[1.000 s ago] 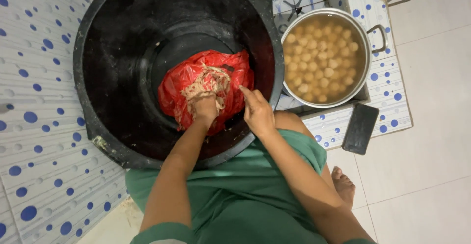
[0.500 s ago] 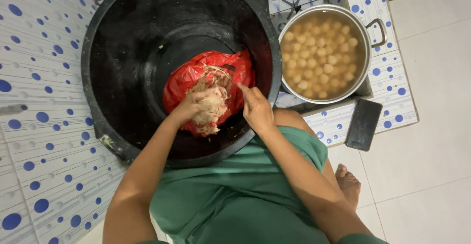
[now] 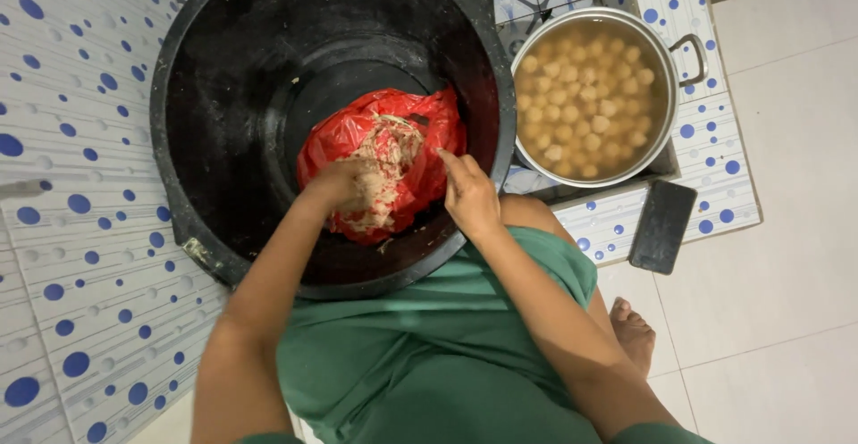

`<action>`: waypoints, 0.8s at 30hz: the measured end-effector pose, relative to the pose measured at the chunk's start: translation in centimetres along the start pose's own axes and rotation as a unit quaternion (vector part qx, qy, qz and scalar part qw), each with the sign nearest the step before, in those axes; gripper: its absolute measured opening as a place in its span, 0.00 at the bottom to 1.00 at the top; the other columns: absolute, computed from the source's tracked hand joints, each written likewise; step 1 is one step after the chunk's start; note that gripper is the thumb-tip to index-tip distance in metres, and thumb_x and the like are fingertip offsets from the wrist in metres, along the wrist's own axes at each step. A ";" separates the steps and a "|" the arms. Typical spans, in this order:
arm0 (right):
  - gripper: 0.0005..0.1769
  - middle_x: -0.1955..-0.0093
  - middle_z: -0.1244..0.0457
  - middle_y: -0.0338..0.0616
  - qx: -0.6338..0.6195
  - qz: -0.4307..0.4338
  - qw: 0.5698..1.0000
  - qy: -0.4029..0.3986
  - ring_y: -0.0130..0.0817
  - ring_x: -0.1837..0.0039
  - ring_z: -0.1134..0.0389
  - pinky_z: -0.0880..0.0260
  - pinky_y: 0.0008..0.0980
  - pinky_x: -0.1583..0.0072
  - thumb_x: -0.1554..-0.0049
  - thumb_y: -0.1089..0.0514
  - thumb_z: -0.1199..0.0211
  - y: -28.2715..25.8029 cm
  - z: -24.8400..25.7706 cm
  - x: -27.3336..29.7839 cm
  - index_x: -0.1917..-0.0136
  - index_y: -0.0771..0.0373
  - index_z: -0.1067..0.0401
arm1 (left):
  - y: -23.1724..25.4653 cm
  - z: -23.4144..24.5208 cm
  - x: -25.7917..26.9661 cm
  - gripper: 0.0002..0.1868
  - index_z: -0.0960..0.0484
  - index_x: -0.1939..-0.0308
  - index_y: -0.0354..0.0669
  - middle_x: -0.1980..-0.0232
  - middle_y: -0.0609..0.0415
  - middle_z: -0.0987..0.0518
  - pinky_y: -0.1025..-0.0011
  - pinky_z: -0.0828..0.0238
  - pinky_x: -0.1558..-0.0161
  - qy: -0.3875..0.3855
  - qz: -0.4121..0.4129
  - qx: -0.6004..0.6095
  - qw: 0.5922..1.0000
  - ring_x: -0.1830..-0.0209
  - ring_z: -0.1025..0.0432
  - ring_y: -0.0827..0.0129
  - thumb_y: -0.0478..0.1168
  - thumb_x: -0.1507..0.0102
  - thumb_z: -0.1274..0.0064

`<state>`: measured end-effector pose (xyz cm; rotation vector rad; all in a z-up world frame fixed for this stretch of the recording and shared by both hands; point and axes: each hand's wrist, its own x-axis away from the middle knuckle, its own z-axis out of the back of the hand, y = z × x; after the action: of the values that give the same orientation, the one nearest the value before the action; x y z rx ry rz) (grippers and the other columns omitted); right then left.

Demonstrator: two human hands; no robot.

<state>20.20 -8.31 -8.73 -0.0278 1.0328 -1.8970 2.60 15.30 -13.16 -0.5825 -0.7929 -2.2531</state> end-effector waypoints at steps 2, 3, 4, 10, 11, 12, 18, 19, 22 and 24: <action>0.19 0.60 0.36 0.44 -0.004 -0.001 1.000 0.000 0.41 0.57 0.30 0.27 0.34 0.53 0.40 0.71 0.44 -0.1 0.0 0.0 0.38 0.61 0.24 | -2.2 -1.4 -3.0 0.31 0.19 0.40 0.77 0.45 0.55 0.18 0.59 0.25 0.41 -0.008 0.019 -0.097 0.995 0.42 0.23 0.56 0.54 0.49 0.35; 0.19 0.60 0.36 0.43 -0.006 -0.002 1.000 0.000 0.40 0.57 0.30 0.27 0.33 0.54 0.39 0.71 0.45 -0.1 0.0 0.0 0.37 0.62 0.24 | -3.3 -2.0 -4.6 0.33 0.19 0.42 0.84 0.48 0.59 0.18 0.58 0.20 0.48 -0.017 0.037 -0.193 0.980 0.47 0.21 0.58 0.59 0.53 0.32; 0.19 0.60 0.36 0.43 -0.006 -0.002 1.000 0.000 0.40 0.57 0.30 0.27 0.33 0.54 0.39 0.71 0.45 -0.1 0.0 0.0 0.37 0.62 0.24 | -1.9 -0.3 -3.7 0.33 0.19 0.42 0.84 0.48 0.59 0.18 0.58 0.20 0.48 -0.016 0.036 -0.193 0.980 0.47 0.21 0.58 0.59 0.53 0.32; 0.20 0.60 0.35 0.44 0.001 -0.002 1.000 -0.008 0.40 0.57 0.29 0.26 0.33 0.54 0.40 0.72 0.44 -0.2 0.2 0.0 0.37 0.62 0.25 | -3.7 0.2 -6.1 0.29 0.15 0.43 0.62 0.45 0.49 0.17 0.59 0.27 0.38 0.045 0.014 -0.044 0.998 0.41 0.24 0.50 0.53 0.49 0.33; 0.21 0.60 0.35 0.43 0.002 -0.003 1.000 -0.010 0.40 0.57 0.30 0.26 0.33 0.54 0.40 0.72 0.45 -0.3 0.2 0.0 0.36 0.62 0.25 | -4.5 -0.1 -7.0 0.26 0.15 0.45 0.66 0.48 0.50 0.16 0.59 0.25 0.41 0.079 0.018 -0.039 0.996 0.43 0.23 0.51 0.55 0.48 0.34; 0.21 0.60 0.36 0.43 0.004 -0.005 1.000 -0.010 0.40 0.57 0.30 0.26 0.33 0.54 0.40 0.72 0.45 -0.3 0.2 0.0 0.36 0.62 0.25 | -5.2 -0.4 -8.0 0.23 0.14 0.47 0.71 0.51 0.50 0.16 0.58 0.23 0.44 0.112 0.020 -0.034 0.993 0.46 0.22 0.52 0.57 0.47 0.36; 0.21 0.59 0.35 0.43 -0.001 -0.014 1.000 -0.011 0.39 0.57 0.29 0.26 0.33 0.54 0.40 0.72 0.44 -0.6 0.3 -0.1 0.36 0.61 0.25 | -7.9 -3.9 -10.1 0.24 0.13 0.49 0.57 0.54 0.47 0.20 0.60 0.20 0.49 0.197 0.012 -0.081 0.977 0.51 0.20 0.49 0.52 0.49 0.32; 0.21 0.59 0.35 0.43 0.000 -0.014 1.000 -0.012 0.39 0.57 0.29 0.26 0.33 0.54 0.40 0.72 0.44 -0.5 0.3 -0.2 0.36 0.61 0.25 | -8.5 -3.9 -10.4 0.24 0.13 0.49 0.57 0.54 0.47 0.20 0.60 0.20 0.49 0.196 0.012 -0.080 0.977 0.51 0.20 0.49 0.52 0.49 0.32; 0.22 0.59 0.36 0.44 -0.007 -0.005 1.000 -0.015 0.39 0.57 0.30 0.26 0.34 0.55 0.40 0.73 0.45 -0.4 0.2 -0.1 0.35 0.62 0.26 | -8.8 -3.0 -9.6 0.10 0.12 0.60 0.53 0.65 0.51 0.18 0.62 0.25 0.43 0.361 -0.102 -0.097 0.922 0.56 0.21 0.49 0.43 0.46 0.35; 0.23 0.60 0.36 0.44 -0.019 -0.015 1.000 -0.005 0.41 0.57 0.30 0.26 0.33 0.54 0.40 0.73 0.44 -0.3 0.1 0.1 0.34 0.61 0.25 | -6.4 -0.8 -7.1 0.16 0.14 0.55 0.51 0.63 0.50 0.18 0.59 0.25 0.46 0.358 -0.131 -0.075 0.921 0.54 0.23 0.49 0.46 0.47 0.37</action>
<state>19.94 -8.34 -8.48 -0.0746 1.0671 -1.9016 2.66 21.69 -20.26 0.3168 -0.3323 -2.5167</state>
